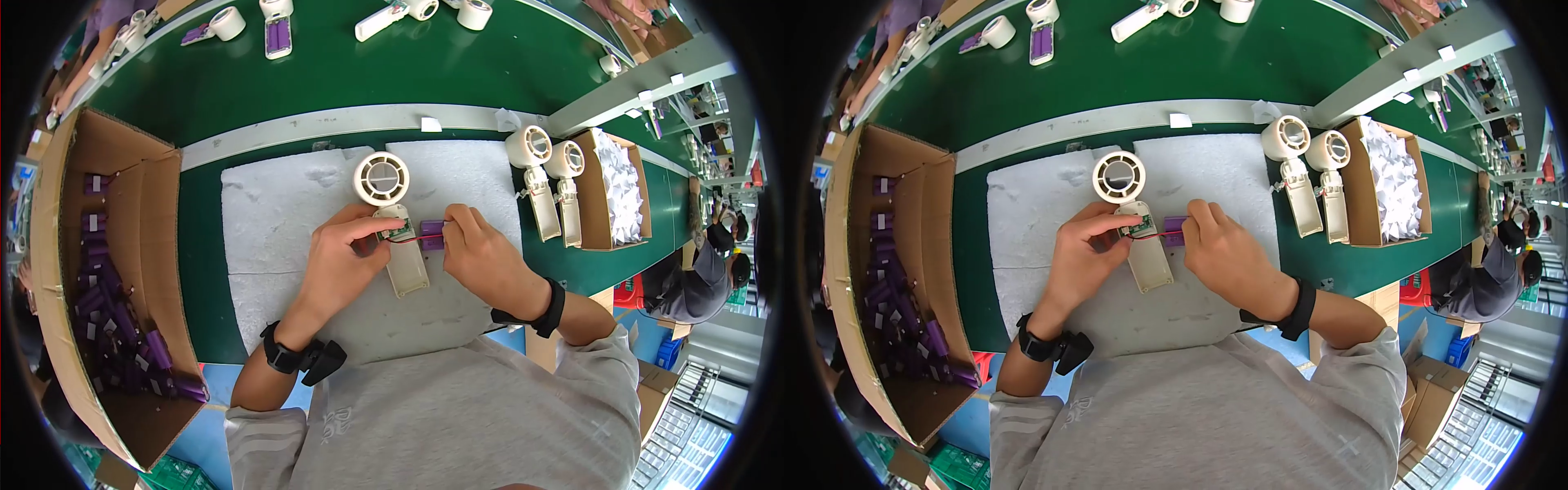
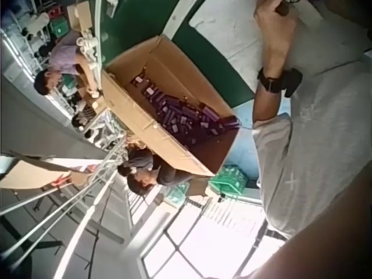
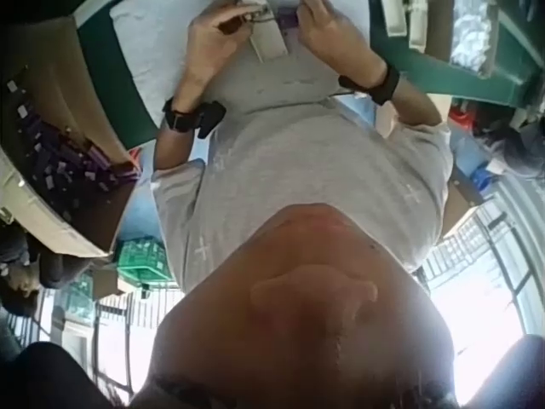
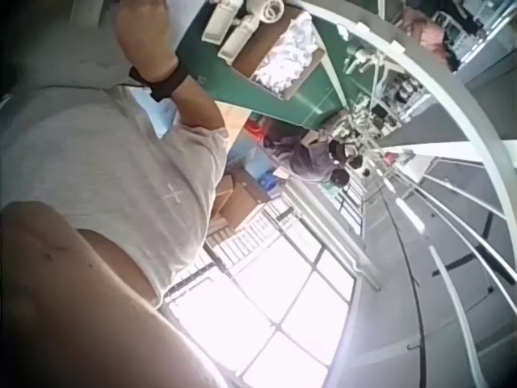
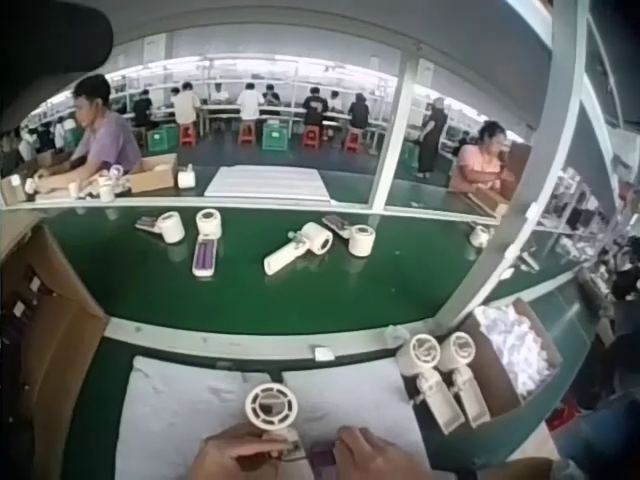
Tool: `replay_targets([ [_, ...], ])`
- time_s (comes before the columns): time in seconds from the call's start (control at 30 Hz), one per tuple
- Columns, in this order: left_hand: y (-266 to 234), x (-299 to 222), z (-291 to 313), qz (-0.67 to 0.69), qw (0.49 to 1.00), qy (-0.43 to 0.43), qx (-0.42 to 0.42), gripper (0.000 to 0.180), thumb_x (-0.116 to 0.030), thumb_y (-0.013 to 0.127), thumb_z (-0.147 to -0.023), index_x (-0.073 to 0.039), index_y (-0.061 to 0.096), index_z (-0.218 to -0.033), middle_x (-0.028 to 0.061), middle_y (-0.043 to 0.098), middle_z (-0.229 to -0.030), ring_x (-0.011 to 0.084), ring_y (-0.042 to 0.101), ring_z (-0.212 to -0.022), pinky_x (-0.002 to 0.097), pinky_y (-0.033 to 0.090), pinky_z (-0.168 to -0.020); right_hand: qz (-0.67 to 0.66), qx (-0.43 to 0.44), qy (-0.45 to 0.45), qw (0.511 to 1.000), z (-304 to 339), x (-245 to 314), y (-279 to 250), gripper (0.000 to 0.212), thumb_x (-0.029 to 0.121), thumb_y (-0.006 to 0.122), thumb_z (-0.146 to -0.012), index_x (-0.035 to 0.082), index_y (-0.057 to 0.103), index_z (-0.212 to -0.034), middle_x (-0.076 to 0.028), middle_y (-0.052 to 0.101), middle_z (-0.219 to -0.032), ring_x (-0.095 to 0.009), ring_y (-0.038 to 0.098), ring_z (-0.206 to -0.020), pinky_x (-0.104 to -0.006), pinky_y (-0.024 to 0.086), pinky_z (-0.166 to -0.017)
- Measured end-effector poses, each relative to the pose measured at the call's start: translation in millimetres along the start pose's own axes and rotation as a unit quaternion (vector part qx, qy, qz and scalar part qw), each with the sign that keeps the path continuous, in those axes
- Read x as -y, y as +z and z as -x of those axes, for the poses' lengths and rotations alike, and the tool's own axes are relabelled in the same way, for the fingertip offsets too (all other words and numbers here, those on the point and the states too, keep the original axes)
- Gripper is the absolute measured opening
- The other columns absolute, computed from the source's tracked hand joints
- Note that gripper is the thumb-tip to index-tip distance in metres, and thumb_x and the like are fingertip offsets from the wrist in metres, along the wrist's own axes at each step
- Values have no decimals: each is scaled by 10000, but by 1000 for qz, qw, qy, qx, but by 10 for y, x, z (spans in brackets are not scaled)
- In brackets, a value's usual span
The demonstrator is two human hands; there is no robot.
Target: Assemble a portable handheld fan by installing the internal circuit board and rechargeable battery.
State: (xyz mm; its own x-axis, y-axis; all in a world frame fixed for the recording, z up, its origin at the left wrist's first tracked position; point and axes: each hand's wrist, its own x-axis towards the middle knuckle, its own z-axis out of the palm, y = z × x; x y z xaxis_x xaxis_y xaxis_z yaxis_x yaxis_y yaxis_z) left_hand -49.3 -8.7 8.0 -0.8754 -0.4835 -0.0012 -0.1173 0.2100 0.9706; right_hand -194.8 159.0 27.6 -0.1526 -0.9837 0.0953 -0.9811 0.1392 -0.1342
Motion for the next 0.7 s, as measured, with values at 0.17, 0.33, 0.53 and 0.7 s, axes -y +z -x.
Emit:
replay_targets([
  [0.17,-39,21,7,-1,1000,18,-20,343,62,636,-733,-89,734,-1025,51,670,-986,130,609,-743,246,495,-658,-144,8,25,989,-69,-169,-142,178,-46,583,-782,-38,536,-953,-152,517,-935,-268,583,-829,-341,505,-720],
  [0.33,-136,85,-22,6,999,8,-42,338,70,635,-728,-85,736,-1011,52,672,-971,130,612,-742,244,497,-654,-116,-155,249,949,-523,-1003,-533,271,53,649,-827,-6,555,-1075,-151,599,-939,-206,593,-804,-343,482,-702],
  [0.53,-97,93,-54,22,997,17,-76,328,74,636,-723,-80,740,-994,54,679,-944,133,616,-707,253,506,-639,-121,-43,-89,988,-509,-286,-255,510,92,752,-762,59,561,-1234,-145,635,-1025,-232,630,-794,-323,516,-730],
  [0.7,-45,67,-75,-6,995,53,-90,327,67,644,-719,-80,744,-993,70,687,-945,162,633,-687,261,517,-633,-212,65,-33,975,-445,-211,-102,571,78,775,-728,63,560,-1257,-144,627,-1099,-240,639,-841,-317,519,-775],
])
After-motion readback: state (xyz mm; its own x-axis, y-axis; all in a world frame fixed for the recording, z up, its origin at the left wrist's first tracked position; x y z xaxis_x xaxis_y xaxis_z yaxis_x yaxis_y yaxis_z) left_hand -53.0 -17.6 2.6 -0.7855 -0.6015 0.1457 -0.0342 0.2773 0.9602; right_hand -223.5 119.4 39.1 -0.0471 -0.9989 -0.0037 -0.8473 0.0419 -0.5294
